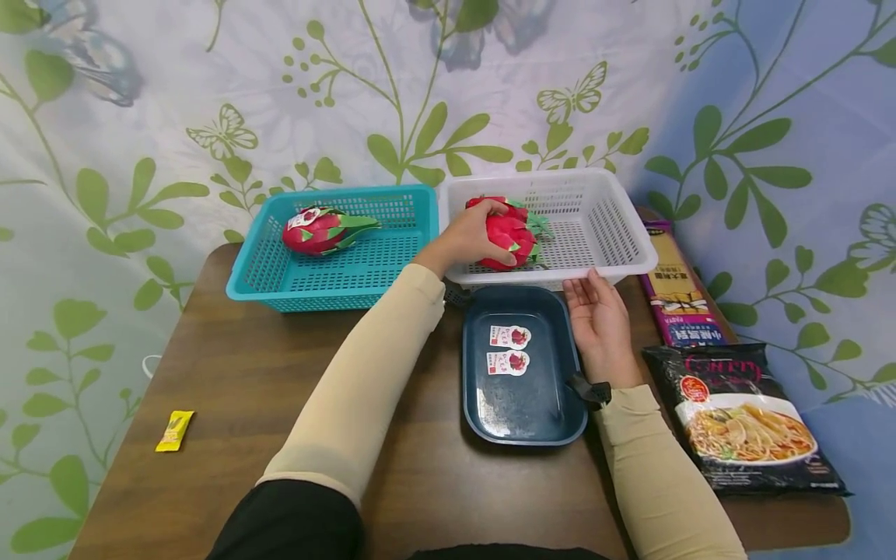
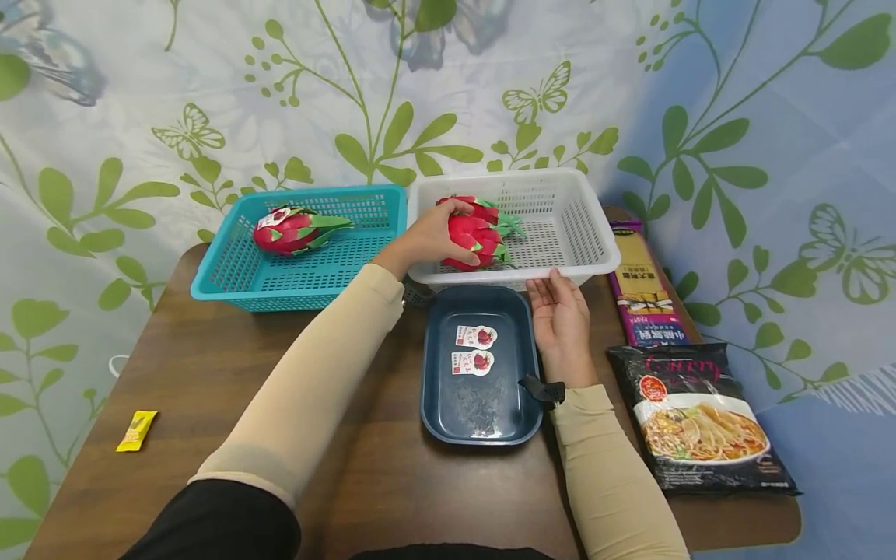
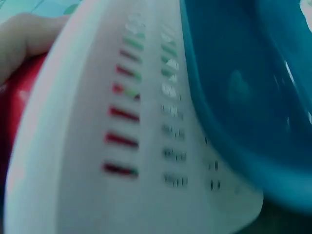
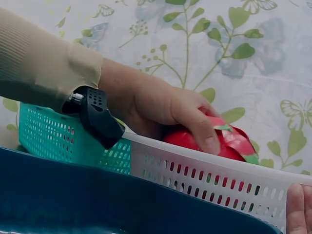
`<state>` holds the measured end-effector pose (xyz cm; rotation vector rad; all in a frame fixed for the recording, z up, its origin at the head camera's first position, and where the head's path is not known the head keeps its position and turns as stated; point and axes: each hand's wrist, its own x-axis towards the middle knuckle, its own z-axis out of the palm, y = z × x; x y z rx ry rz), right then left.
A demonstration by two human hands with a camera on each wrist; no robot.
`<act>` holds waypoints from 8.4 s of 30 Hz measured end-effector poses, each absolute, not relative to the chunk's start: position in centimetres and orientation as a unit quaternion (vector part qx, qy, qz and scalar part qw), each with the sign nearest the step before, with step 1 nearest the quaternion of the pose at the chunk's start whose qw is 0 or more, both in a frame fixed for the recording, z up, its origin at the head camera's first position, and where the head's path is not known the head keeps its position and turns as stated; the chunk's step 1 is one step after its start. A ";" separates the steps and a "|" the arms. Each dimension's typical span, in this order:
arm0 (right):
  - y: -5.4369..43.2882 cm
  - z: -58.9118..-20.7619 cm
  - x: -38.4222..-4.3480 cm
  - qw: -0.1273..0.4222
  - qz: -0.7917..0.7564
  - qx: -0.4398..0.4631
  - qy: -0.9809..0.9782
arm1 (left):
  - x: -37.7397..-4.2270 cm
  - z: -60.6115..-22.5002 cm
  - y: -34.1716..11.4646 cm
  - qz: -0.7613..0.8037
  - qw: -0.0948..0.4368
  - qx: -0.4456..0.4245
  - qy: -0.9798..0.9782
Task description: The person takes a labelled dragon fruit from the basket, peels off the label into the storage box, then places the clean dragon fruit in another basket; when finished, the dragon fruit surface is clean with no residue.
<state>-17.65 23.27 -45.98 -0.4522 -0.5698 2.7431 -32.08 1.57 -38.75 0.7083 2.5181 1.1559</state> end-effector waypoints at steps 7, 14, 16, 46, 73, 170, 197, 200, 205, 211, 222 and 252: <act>23.0 -46.0 -17.7 0.149 0.955 -0.156 -0.203 | -32.3 -38.2 0.6 0.348 0.165 0.292 0.875; 23.1 -45.8 -17.6 0.157 0.956 -0.155 -0.192 | -31.7 -36.6 0.8 0.192 0.166 0.320 0.913; 23.1 -45.8 -17.5 0.157 0.956 -0.157 -0.192 | -31.5 -36.2 0.9 0.149 0.169 0.317 0.921; 22.4 -45.8 -17.8 0.152 0.954 -0.172 -0.193 | -29.2 -34.9 -2.7 0.087 0.092 0.322 0.938; 23.0 -45.7 -17.1 0.152 0.958 -0.165 -0.181 | -19.2 -43.9 -20.9 0.552 -0.368 -0.037 0.748; -8.5 -40.1 -38.3 -0.103 0.231 0.254 -0.933 | -20.0 -47.6 -21.6 0.967 -0.148 -0.072 0.195; -4.2 -36.3 -36.1 -0.100 0.265 0.313 -0.907 | -19.8 -47.8 -21.1 0.965 -0.145 -0.081 0.201; -3.1 -35.5 -34.9 -0.083 0.290 0.332 -0.894 | -19.8 -47.8 -21.0 0.966 -0.144 -0.084 0.198; -1.3 -34.4 -32.8 -0.054 0.320 0.365 -0.873 | -19.7 -47.9 -21.0 0.966 -0.144 -0.088 0.194; 1.2 -34.2 -29.7 -0.036 0.359 0.396 -0.844 | -19.8 -47.7 -21.2 0.965 -0.145 -0.090 0.201; 4.4 -34.9 -23.8 -0.043 0.390 0.451 -0.801 | -19.7 -47.8 -21.8 0.957 -0.157 -0.112 0.218; 5.8 -40.9 -19.3 -0.156 0.309 0.444 -0.827 | -19.1 -48.2 -20.9 0.938 -0.080 -0.067 0.331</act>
